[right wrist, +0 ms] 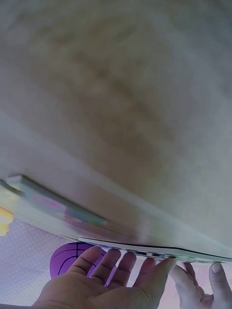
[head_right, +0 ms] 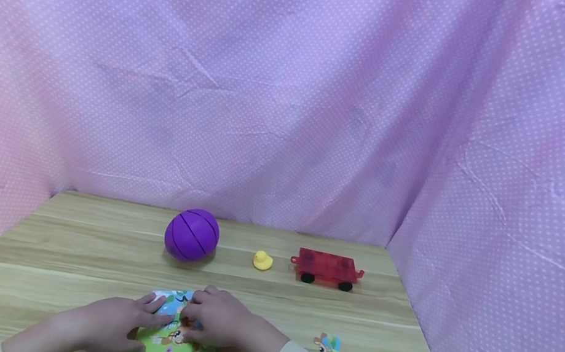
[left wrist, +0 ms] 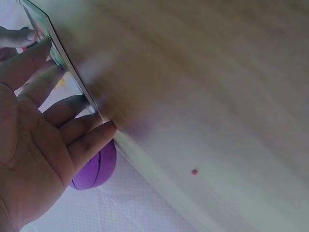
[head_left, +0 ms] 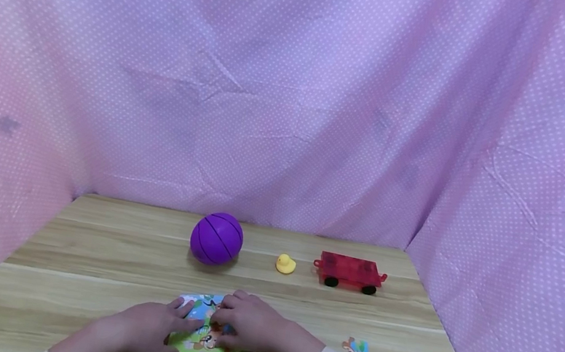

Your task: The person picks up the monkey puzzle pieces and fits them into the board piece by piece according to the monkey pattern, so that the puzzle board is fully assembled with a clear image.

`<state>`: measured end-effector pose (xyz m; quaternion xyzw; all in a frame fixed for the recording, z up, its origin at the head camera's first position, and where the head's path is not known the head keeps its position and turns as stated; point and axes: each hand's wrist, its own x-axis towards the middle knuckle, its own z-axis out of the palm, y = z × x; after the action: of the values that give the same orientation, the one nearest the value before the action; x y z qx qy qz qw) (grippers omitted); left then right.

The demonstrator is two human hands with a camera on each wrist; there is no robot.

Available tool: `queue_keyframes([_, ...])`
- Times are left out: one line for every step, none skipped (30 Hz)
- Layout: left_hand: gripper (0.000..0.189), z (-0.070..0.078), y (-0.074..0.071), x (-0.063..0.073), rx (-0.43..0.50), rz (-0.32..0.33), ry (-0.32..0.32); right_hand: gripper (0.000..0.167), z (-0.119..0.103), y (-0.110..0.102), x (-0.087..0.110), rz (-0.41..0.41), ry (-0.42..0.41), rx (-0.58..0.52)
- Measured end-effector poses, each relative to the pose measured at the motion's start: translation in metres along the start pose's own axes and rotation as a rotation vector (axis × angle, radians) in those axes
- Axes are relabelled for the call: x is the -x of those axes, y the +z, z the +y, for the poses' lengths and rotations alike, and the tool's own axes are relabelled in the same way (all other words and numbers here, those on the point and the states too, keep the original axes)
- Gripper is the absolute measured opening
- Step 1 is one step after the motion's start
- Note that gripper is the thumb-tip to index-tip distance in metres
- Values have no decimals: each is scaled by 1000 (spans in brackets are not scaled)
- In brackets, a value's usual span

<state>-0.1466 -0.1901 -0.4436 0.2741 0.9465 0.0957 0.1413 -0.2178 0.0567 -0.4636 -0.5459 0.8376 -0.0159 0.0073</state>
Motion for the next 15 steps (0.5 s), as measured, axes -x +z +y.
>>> queue_keyframes([59, 1, 0, 0, -9, -1, 1, 32, 1, 0, 0, 0, 3, -7])
queue_keyframes([58, 2, -1, -1, -22, -2, 2, 31, 1, 0, 0, 3, 7, -12])
queue_keyframes([58, 2, -1, -1, -33, -3, 1, 31, 1, 0, 0, 5, 12, -16])
queue_keyframes([57, 3, -1, -2, -43, -4, -1, 31, 1, 0, -1, 9, 17, -20])
queue_keyframes([57, 4, -2, -2, -51, -4, -5, 31, 1, 0, -1, 12, 22, -24])
queue_keyframes([57, 5, -2, -3, -61, -3, -9, 32, 1, -1, -1, 14, 29, -28])
queue_keyframes([57, 5, -2, -3, -67, -1, -12, 32, 1, -1, -1, 15, 35, -31])
queue_keyframes([57, 6, -3, -3, -73, 0, -16, 33, 0, -2, -2, 17, 43, -35])
queue_keyframes([57, 6, -3, -3, -78, 2, -19, 34, 0, -2, -2, 15, 51, -42])
queue_keyframes([57, 6, -2, -3, -84, 5, -20, 35, 0, -2, -2, 13, 60, -46])
queue_keyframes([57, 6, -2, -3, -88, 6, -20, 37, -1, -2, -2, 10, 72, -51])
queue_keyframes([57, 6, -2, -3, -94, 7, -17, 38, -1, -2, -3, 6, 84, -57])
queue_keyframes([57, 6, -2, -3, -95, 8, -15, 40, -1, -2, -3, 3, 95, -59])
queue_keyframes([57, 6, -1, -3, -98, 7, -12, 41, -1, -2, -3, -2, 105, -61])
queue_keyframes([57, 5, -1, -3, -102, 7, -9, 41, -1, -2, -3, -7, 112, -62])
